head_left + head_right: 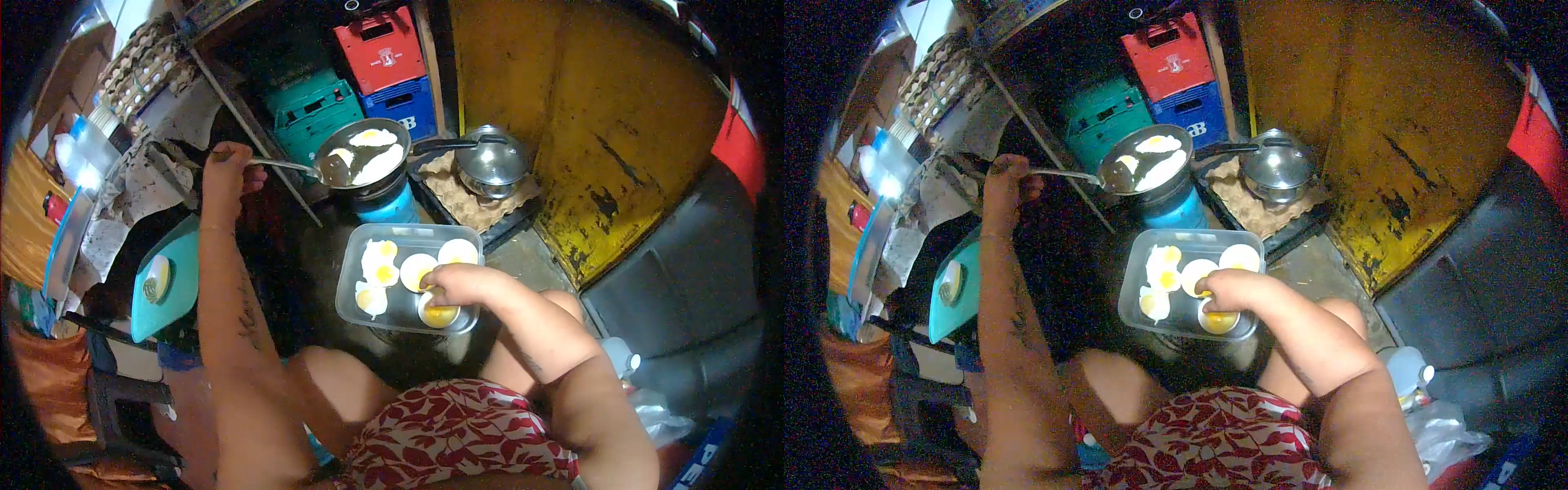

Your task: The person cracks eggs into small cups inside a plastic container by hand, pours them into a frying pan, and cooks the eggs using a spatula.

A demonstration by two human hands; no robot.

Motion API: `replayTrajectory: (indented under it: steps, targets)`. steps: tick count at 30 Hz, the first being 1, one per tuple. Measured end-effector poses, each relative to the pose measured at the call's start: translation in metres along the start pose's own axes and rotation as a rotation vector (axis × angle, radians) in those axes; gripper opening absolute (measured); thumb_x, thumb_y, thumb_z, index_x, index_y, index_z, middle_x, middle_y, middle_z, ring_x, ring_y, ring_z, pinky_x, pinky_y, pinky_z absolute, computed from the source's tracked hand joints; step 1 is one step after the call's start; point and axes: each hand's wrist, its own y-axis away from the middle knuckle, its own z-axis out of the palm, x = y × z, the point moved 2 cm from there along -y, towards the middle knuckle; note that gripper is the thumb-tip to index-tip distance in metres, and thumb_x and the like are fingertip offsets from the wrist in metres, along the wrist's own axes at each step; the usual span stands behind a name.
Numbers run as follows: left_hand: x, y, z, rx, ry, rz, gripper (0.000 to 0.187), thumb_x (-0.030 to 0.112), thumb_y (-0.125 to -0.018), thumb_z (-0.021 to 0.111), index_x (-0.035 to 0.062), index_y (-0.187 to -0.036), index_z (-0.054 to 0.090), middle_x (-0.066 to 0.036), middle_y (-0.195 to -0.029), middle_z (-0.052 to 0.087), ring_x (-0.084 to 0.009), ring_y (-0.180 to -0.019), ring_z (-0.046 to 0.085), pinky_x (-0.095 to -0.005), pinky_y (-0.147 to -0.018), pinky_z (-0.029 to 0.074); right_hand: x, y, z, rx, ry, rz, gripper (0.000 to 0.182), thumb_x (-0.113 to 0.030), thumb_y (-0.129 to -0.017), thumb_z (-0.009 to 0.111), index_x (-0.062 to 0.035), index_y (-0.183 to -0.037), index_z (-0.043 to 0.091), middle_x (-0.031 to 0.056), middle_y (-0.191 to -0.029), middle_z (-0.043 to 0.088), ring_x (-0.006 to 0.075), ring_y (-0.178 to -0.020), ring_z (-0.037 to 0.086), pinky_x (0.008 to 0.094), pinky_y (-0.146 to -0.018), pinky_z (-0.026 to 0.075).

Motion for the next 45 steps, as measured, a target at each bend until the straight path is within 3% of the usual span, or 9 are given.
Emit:
replayTrajectory:
  steps: [8,18,22,28,32,36,37,41,45]
  targets:
    - [-0.027,-0.050,-0.030,-0.009,0.096,-0.107,0.016,0.017,-0.090,0.057,0.0031,-0.098,0.054,-0.013,-0.081,0.064,-0.0205,-0.061,0.066,-0.0303,-0.048,0.055,0.004,0.012,-0.006,0.020,-0.001,0.034,0.047,-0.030,-0.082,0.072,-0.0074,-0.122,0.062,0.0171,-0.118,0.063,0.0351,-0.110,0.060,0.0406,-0.096,0.046]
    - [-0.108,-0.025,-0.021,0.098,0.486,-0.300,0.018,0.015,-0.092,0.054,0.0014,-0.104,0.053,-0.018,-0.079,0.065,-0.0230,-0.060,0.066,-0.0316,-0.049,0.056,0.010,0.015,-0.004,0.007,0.008,0.013,0.049,-0.031,-0.082,0.072,-0.0077,-0.124,0.061,0.0174,-0.118,0.063,0.0355,-0.110,0.059,0.0410,-0.096,0.046]
    - [-0.116,0.010,0.014,0.258,0.522,-0.328,0.020,0.017,-0.094,0.053,0.0006,-0.106,0.052,-0.019,-0.079,0.066,-0.0243,-0.060,0.066,-0.0321,-0.050,0.057,0.006,0.013,-0.005,0.001,0.009,0.024,0.049,-0.031,-0.082,0.072,-0.0081,-0.124,0.061,0.0175,-0.118,0.063,0.0357,-0.110,0.059,0.0409,-0.096,0.046]
    - [-0.146,0.030,0.052,0.232,0.731,-0.367,0.024,0.018,-0.095,0.052,-0.0031,-0.106,0.051,-0.020,-0.082,0.065,-0.0265,-0.064,0.068,-0.0345,-0.056,0.060,0.008,0.015,-0.002,0.038,0.012,0.001,0.049,-0.031,-0.080,0.072,-0.0079,-0.123,0.061,0.0182,-0.111,0.067,0.0358,-0.105,0.063,0.0425,-0.091,0.049]
    - [-0.154,0.037,0.072,0.333,0.839,-0.396,0.023,0.016,-0.095,0.052,-0.0037,-0.107,0.049,-0.021,-0.085,0.063,-0.0274,-0.068,0.068,-0.0357,-0.062,0.061,0.011,0.017,0.000,0.036,0.017,0.004,0.049,-0.031,-0.080,0.072,-0.0079,-0.122,0.062,0.0184,-0.111,0.067,0.0360,-0.105,0.063,0.0423,-0.091,0.049]
    - [-0.174,0.030,0.063,0.235,0.845,-0.395,0.022,0.016,-0.095,0.052,-0.0012,-0.108,0.047,-0.020,-0.088,0.064,-0.0265,-0.071,0.069,-0.0365,-0.061,0.061,0.015,0.023,-0.001,0.058,-0.021,0.011,0.048,-0.032,-0.080,0.073,-0.0078,-0.121,0.063,0.0186,-0.114,0.066,0.0358,-0.106,0.062,0.0420,-0.092,0.049]
    - [-0.175,0.030,0.067,0.329,0.872,-0.428,0.024,0.015,-0.095,0.051,-0.0011,-0.112,0.045,-0.020,-0.089,0.063,-0.0269,-0.070,0.068,-0.0365,-0.061,0.060,0.017,0.023,-0.002,0.064,-0.023,0.016,0.048,-0.032,-0.080,0.073,-0.0078,-0.121,0.063,0.0186,-0.114,0.066,0.0358,-0.106,0.062,0.0420,-0.092,0.049]
    - [-0.153,0.042,0.105,0.342,0.806,-0.387,0.030,0.014,-0.094,0.051,-0.0030,-0.118,0.043,-0.022,-0.089,0.062,-0.0292,-0.074,0.068,-0.0365,-0.062,0.060,0.010,0.021,0.003,0.004,0.002,0.056,0.048,-0.032,-0.080,0.073,-0.0077,-0.121,0.063,0.0186,-0.113,0.066,0.0356,-0.106,0.062,0.0420,-0.092,0.049]
    - [-0.163,0.039,0.096,0.281,0.887,-0.393,0.027,0.014,-0.095,0.050,-0.0028,-0.115,0.044,-0.021,-0.088,0.061,-0.0287,-0.074,0.067,-0.0353,-0.061,0.059,0.010,0.024,0.000,0.002,0.007,0.072,0.048,-0.032,-0.080,0.073,-0.0082,-0.121,0.063,0.0177,-0.112,0.067,0.0352,-0.105,0.063,0.0421,-0.091,0.049]
